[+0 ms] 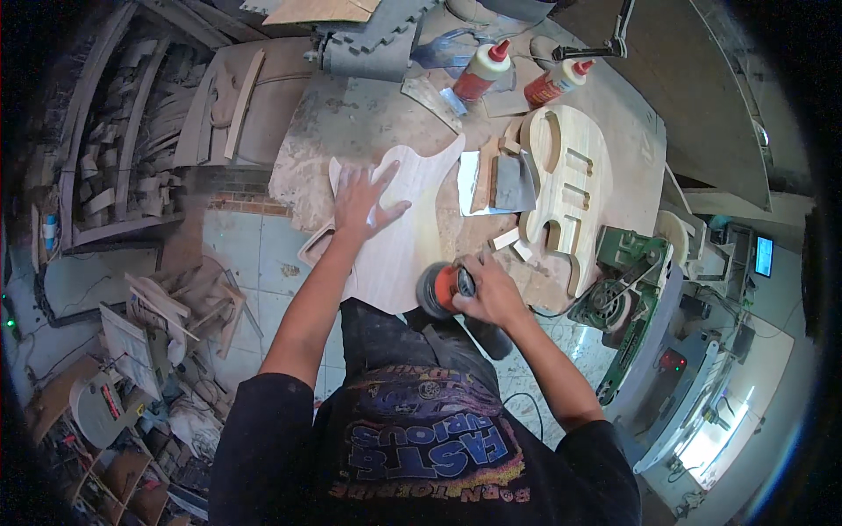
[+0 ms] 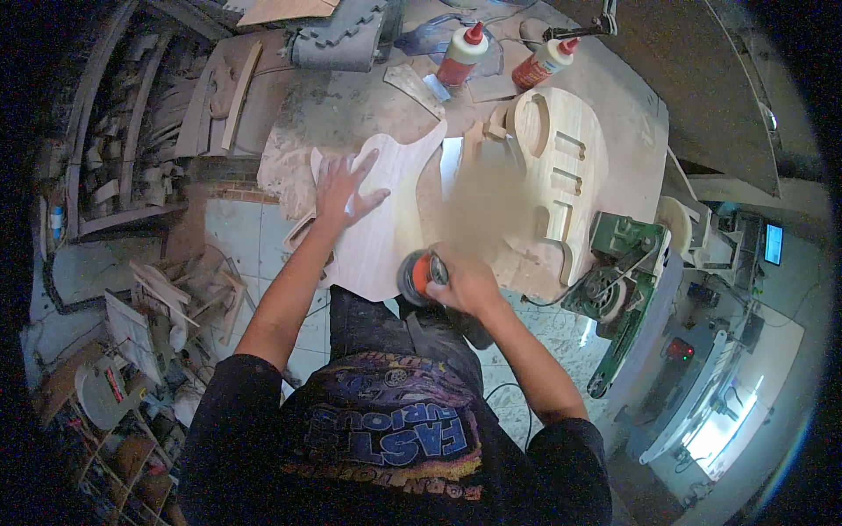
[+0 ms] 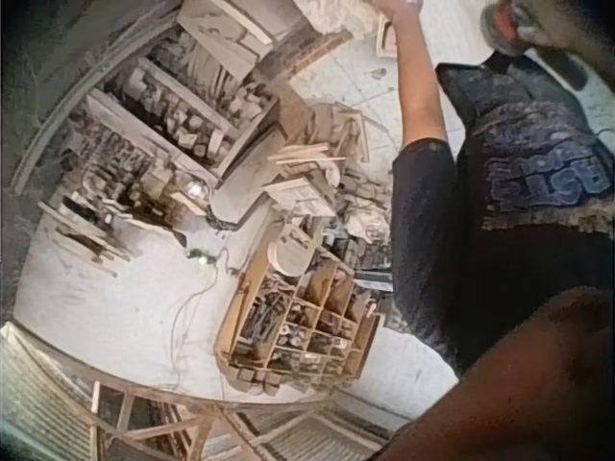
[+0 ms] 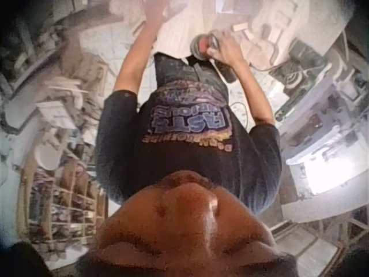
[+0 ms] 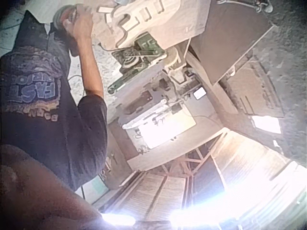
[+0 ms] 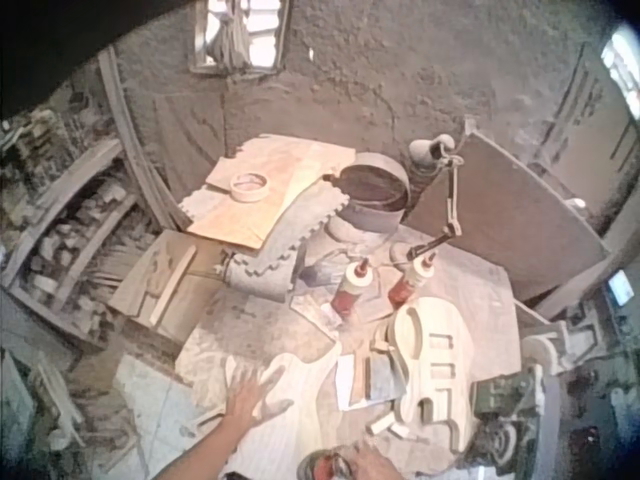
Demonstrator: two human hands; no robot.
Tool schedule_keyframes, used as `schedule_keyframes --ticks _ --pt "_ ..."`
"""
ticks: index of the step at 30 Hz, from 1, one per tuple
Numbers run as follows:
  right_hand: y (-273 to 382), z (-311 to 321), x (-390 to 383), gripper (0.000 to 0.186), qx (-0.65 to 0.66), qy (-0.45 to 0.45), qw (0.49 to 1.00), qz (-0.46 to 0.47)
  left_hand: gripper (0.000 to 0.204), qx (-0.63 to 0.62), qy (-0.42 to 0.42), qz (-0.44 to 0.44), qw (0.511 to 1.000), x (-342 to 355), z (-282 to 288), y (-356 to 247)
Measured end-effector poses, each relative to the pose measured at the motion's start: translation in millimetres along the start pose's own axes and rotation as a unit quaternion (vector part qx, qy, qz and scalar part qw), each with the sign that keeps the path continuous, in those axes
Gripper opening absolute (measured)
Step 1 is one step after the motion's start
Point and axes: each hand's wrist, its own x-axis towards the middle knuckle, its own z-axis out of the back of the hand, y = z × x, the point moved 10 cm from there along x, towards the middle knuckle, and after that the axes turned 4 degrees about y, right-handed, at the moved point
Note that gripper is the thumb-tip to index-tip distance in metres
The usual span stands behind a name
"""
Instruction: The person uses a power sander to smooth the surface and edges of a wooden guitar body, moving the tool across the flat faces and around the curved perimeter.
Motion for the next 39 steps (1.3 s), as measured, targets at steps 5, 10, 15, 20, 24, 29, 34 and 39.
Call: schedule_keyframes --ticks 5,10,15,20,24,29,34,39 --pt "1.4 -1.2 7.0 0.061 0.010 0.002 1.000 -0.021 0.089 0.009 -0.030 -0.007 0.999 -0.4 1.9 0.3" --pt "3.1 5.8 4.5 0.060 -0.002 -0.019 1.000 0.014 0.090 0.003 -0.012 -0.004 1.000 0.7 1.3 0.9" --pt "-2.8 -0.3 -5.2 0.060 0.001 -0.004 1.000 -0.006 0.090 0.008 -0.014 -0.004 1.000 0.7 0.4 -0.5" --pt "-1.6 9.0 11.0 0.060 -0.013 -0.041 0.999 0.008 0.088 0.017 -0.019 -0.008 1.000 0.9 1.8 -1.1" --pt "-2.6 -2.6 -6.7 0.062 0.008 0.006 1.000 -0.010 0.087 0.028 -0.043 -0.014 0.999 0.6 2.2 -0.2" --pt "2.5 8.4 16.5 0.061 -0.006 -0.050 0.999 0.015 0.088 0.022 -0.033 -0.009 0.999 3.0 -0.7 0.2" --pt "1.2 6.8 13.2 0.060 0.015 -0.018 1.000 -0.002 0.089 0.022 -0.032 -0.006 0.999 2.6 -0.4 2.1" --pt "2.7 -0.3 5.5 0.060 0.002 -0.018 1.000 -0.015 0.088 0.017 -0.048 -0.020 0.999 2.5 0.8 -0.8"
